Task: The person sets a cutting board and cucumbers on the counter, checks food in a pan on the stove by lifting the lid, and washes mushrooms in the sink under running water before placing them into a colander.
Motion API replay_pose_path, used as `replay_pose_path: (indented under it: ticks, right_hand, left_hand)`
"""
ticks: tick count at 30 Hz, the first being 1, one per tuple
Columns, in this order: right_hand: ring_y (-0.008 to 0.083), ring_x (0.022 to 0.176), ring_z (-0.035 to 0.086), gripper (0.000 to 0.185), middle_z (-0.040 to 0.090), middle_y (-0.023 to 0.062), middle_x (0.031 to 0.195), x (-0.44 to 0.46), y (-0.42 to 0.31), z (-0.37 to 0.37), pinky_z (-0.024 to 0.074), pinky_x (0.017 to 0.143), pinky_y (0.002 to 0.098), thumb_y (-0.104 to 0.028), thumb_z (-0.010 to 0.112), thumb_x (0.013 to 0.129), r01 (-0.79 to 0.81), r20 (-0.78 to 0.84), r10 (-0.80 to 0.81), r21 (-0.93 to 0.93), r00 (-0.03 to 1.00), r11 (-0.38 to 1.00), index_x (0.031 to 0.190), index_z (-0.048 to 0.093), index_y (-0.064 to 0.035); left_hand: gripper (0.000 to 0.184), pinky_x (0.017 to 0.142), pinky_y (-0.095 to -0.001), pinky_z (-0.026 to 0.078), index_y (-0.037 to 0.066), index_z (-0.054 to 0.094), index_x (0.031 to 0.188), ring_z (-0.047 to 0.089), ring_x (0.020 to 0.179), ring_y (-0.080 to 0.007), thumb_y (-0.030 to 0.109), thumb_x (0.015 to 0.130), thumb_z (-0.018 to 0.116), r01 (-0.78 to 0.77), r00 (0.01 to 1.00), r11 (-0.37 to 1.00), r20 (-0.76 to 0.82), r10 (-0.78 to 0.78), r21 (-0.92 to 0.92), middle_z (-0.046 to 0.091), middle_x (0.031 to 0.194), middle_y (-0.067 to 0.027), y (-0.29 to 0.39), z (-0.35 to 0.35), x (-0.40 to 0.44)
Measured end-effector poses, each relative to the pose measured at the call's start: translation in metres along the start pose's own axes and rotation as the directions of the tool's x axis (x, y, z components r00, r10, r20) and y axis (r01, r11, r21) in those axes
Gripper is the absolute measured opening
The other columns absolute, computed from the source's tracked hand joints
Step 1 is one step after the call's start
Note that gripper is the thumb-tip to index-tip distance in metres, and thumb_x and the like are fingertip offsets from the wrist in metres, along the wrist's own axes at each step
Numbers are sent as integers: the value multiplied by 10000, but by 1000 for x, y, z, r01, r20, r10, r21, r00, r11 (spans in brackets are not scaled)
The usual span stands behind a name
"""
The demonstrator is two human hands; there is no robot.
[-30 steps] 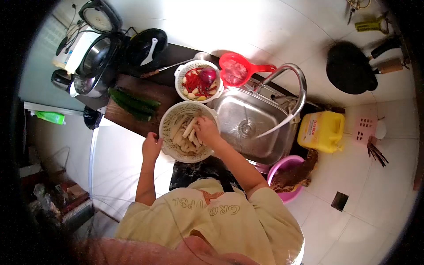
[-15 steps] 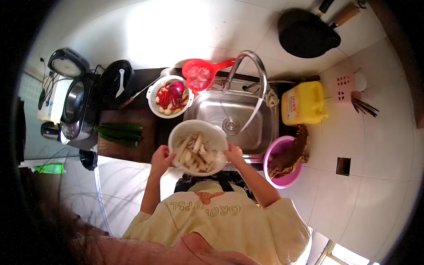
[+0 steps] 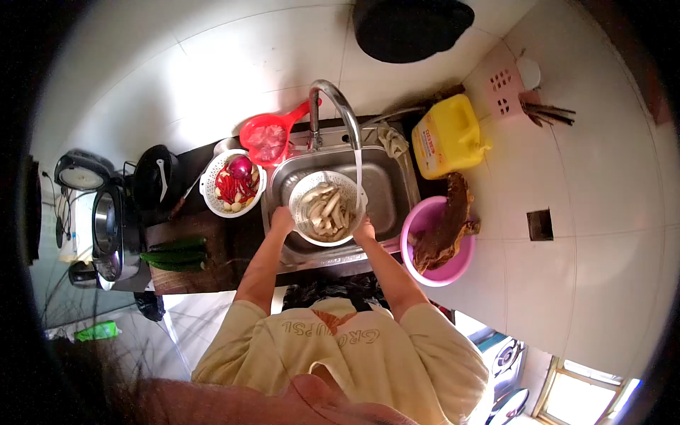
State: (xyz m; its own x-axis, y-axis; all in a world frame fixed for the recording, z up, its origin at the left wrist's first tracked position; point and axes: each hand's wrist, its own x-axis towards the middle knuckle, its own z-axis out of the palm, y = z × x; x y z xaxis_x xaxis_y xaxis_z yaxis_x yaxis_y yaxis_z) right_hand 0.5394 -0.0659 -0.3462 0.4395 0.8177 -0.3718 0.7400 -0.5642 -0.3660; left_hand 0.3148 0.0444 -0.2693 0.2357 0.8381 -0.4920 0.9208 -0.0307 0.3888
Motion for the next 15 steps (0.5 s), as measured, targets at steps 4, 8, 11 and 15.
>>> replay_pose_path:
  ticks: [4, 8, 11, 15]
  right_hand:
    - [308, 839, 548, 280, 553, 175, 916, -23, -2, -17, 430, 741, 367, -70, 451, 703, 51, -58, -38, 235, 998, 971, 977, 476, -23]
    - [187, 623, 575, 134, 591, 100, 678, -49, -8, -55, 453, 584, 295, -39, 489, 677, 258, -190, -189, 467, 963, 846, 788, 565, -28]
    - [121, 645, 569, 199, 600, 88, 688, -73, -26, -91, 447, 612, 251, -130, 562, 716, 251, -88, -237, 460, 967, 852, 894, 581, -42]
    - [257, 849, 561, 304, 586, 132, 931, -81, -24, -88, 430, 762, 289, -224, 598, 717, 23, 175, -276, 807, 945, 590, 969, 573, -55]
  left_hand:
    - [366, 770, -373, 423, 9, 499, 1054, 526, 889, -326, 15, 688, 489, -155, 982, 988, 113, 153, 12, 538, 985, -195, -25, 21, -1]
    - [417, 728, -304, 444, 47, 470, 1123, 548, 850, -261, 19, 711, 525, -506, 862, 834, -146, 485, -219, 519, 1028, -174, -28, -4, -28]
    - [419, 717, -260, 444, 63, 469, 1128, 548, 833, -200, 42, 721, 565, -451, 892, 796, -190, 409, -404, 513, 1040, -153, -6, -60, -87]
    - [414, 758, -272, 434, 61, 481, 1117, 533, 903, -191, 41, 716, 584, -562, 827, 752, -275, 491, -346, 512, 1073, -133, 10, -145, -161]
